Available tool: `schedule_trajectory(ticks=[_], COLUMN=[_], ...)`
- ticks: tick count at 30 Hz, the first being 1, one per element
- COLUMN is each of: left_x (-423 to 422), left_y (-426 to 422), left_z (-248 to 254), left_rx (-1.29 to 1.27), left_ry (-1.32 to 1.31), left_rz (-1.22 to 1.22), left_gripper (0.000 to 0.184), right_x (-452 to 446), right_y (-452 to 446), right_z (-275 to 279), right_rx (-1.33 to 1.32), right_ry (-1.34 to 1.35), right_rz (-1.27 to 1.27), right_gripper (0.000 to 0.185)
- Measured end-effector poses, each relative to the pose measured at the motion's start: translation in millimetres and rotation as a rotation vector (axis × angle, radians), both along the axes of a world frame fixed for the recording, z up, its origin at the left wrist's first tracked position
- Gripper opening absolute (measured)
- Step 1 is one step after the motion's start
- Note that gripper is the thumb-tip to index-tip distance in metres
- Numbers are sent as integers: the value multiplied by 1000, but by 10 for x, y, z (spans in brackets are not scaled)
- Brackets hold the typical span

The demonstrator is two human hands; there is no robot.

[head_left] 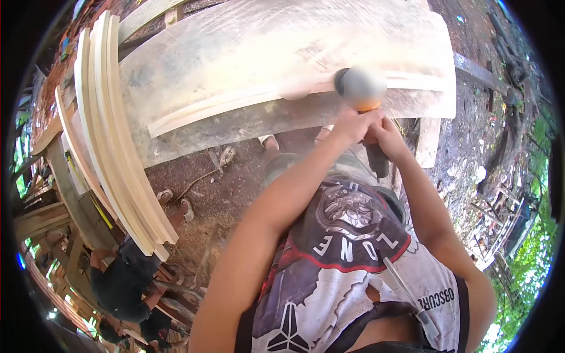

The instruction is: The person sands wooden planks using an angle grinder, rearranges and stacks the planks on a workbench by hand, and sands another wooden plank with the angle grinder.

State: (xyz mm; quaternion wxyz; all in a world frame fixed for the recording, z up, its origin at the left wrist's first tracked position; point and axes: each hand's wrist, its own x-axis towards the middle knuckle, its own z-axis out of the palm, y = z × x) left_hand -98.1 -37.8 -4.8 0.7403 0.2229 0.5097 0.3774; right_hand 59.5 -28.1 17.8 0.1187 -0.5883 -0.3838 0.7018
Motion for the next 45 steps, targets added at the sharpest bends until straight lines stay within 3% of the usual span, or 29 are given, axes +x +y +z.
schedule_trajectory(ticks=[5,10,17,23,26,32,34,39,45], left_x=[-117,-787,-1981,-3062,-3465,-4184,-4345,-4366,-3283], left_y=[52,-361,-924,-1288,-1433,-1707,-1777,-1690,-1208], left_z=[40,92,322,376,307,219,269,230,308], left_rx=[-47,-71,-231,-295,-262,-221,-266,-207,-284], left_ry=[74,-46,36,30,-2,51,-2,25,-49], left_rz=[-196,60,364,462,552,617,586,575,498], left_gripper=[36,44,46,51,49,44,44,50,47], right_x=[-109,-849,-2133,-3392,-3834,-4617,-4816,-4747,-3556], right_y=[-163,-282,-370,-434,-568,-714,-751,-636,-441], right_z=[16,78,11,258,89,67,-134,131,217], right_rx=[6,-20,119,92,177,260,185,222,257], right_ry=[20,104,29,74,116,-26,232,180,-47], right_rz=[-162,25,418,660,664,776,798,784,641], right_gripper=[39,39,53,54,59,60,54,54,64])
